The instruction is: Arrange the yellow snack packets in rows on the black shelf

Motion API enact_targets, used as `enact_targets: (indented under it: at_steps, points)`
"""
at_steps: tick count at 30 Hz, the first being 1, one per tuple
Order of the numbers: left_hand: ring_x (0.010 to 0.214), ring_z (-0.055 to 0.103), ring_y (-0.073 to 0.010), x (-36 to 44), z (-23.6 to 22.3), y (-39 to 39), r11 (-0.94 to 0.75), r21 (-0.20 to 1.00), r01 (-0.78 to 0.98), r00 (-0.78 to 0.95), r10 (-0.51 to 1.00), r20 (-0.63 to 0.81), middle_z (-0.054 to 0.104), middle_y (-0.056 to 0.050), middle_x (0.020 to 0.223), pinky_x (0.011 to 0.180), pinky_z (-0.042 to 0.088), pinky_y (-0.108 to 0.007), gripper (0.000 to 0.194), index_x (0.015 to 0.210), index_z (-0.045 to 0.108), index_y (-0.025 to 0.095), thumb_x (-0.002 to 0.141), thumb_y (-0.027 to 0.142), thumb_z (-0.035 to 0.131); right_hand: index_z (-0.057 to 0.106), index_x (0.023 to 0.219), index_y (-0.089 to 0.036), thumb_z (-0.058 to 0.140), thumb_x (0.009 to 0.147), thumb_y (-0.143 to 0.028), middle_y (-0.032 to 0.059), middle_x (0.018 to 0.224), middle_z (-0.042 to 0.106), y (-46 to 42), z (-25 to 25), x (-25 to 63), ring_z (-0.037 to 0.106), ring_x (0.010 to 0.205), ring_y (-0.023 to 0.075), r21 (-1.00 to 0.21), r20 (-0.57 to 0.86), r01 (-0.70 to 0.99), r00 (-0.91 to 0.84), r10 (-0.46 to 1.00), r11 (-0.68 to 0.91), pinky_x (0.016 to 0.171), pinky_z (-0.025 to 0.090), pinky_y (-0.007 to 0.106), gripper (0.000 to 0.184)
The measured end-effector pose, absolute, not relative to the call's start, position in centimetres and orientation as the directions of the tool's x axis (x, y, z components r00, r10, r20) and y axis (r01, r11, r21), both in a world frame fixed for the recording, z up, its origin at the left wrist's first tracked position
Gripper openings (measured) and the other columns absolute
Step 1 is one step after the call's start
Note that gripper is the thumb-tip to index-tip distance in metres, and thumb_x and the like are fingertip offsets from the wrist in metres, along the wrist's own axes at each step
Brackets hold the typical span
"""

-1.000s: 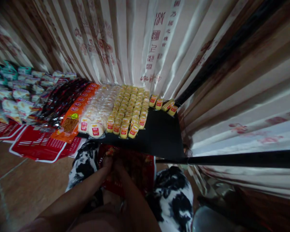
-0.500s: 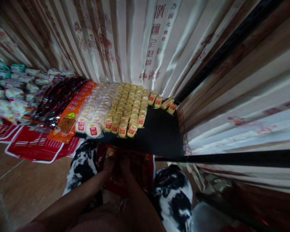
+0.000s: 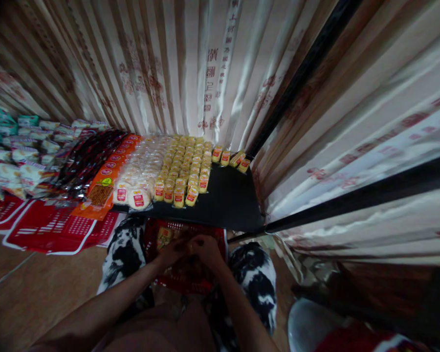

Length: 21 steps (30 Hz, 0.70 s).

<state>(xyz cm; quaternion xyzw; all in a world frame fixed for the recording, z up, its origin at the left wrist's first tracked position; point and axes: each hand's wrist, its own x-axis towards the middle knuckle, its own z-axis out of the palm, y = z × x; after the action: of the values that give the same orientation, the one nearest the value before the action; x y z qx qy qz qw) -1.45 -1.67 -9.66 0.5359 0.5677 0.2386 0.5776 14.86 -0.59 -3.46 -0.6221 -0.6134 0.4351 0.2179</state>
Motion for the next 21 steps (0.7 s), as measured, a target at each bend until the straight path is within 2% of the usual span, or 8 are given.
enact_targets:
  at_steps: [3,7,11,14,16,18,21]
  points:
    - [0.099,0.062,-0.0223,-0.8,-8.6,-2.2,0.387,0.909,0.155,0.271,0.868,-0.416,0.068,-0.009,0.108,0.089,0.049,-0.036,0.037,0.103,0.064,0.015,0.066,0.016,0.062,0.071,0.076,-0.019,0.05,0.072,-0.028,0.0059,0.079,0.073,-0.5,-1.6,15.9,0.066,0.075,0.0203,-0.816,-0.217,0.571,-0.151,0.964,-0.094,0.073,0.049,0.031,0.023]
    - [0.097,0.062,-0.0212,-0.4,-6.5,-2.2,0.393,0.92,-0.002,0.296,0.879,-0.375,0.069,-0.007,0.105,0.087,0.048,-0.033,0.033,0.099,0.064,0.015,0.067,0.018,0.064,0.069,0.078,-0.02,0.052,0.075,-0.032,0.0051,0.081,0.071,-0.5,-0.1,16.8,0.064,0.078,0.0194,-0.853,-0.064,0.522,-0.114,0.991,0.004,0.074,0.049,0.032,0.022]
    - [0.087,0.063,-0.0185,0.0,-4.3,-1.6,0.374,0.927,-0.013,0.243,0.901,-0.36,0.07,-0.004,0.093,0.079,0.05,-0.03,0.022,0.091,0.064,0.015,0.07,0.02,0.062,0.068,0.089,-0.019,0.054,0.077,-0.044,0.0071,0.086,0.069,-0.5,0.5,17.5,0.064,0.075,0.0183,-0.922,0.002,0.386,0.11,0.994,-0.041,0.07,0.052,0.031,0.031]
    - [0.083,0.063,-0.0165,0.4,-3.0,-1.0,0.327,0.945,0.0,0.236,0.918,-0.318,0.07,-0.004,0.09,0.075,0.05,-0.028,0.016,0.09,0.062,0.016,0.075,0.022,0.057,0.067,0.093,-0.018,0.056,0.076,-0.047,0.0091,0.09,0.067,-0.6,0.8,18.0,0.064,0.077,0.0189,-0.9,0.085,0.436,0.221,0.972,-0.02,0.071,0.053,0.032,0.035]
    - [0.084,0.063,-0.0163,0.6,-2.0,-0.8,0.265,0.962,0.066,0.25,0.929,-0.273,0.069,-0.004,0.092,0.076,0.05,-0.028,0.018,0.093,0.062,0.017,0.079,0.024,0.054,0.066,0.101,-0.018,0.055,0.079,-0.047,0.0103,0.095,0.067,-0.8,1.0,18.2,0.064,0.08,0.0198,-0.847,0.162,0.532,0.214,0.963,0.024,0.072,0.054,0.033,0.038]
    - [0.088,0.061,-0.0169,0.6,-0.9,-0.6,0.131,0.964,0.232,0.242,0.952,-0.187,0.067,-0.005,0.095,0.081,0.048,-0.029,0.02,0.097,0.062,0.018,0.08,0.023,0.051,0.063,0.112,-0.019,0.054,0.081,-0.045,0.0115,0.104,0.067,-1.1,1.2,18.4,0.063,0.091,0.0225,-0.75,0.251,0.654,0.146,0.957,0.097,0.08,0.052,0.038,0.041]
    - [0.093,0.057,-0.0175,0.2,1.3,-0.2,-0.154,0.851,0.501,0.32,0.947,-0.017,0.063,-0.005,0.098,0.087,0.045,-0.031,0.025,0.102,0.063,0.02,0.081,0.019,0.049,0.061,0.118,-0.022,0.055,0.084,-0.038,0.0086,0.119,0.063,-1.5,1.8,18.6,0.053,0.11,0.0252,-0.573,0.34,0.779,-0.057,0.939,0.255,0.095,0.044,0.044,0.038]
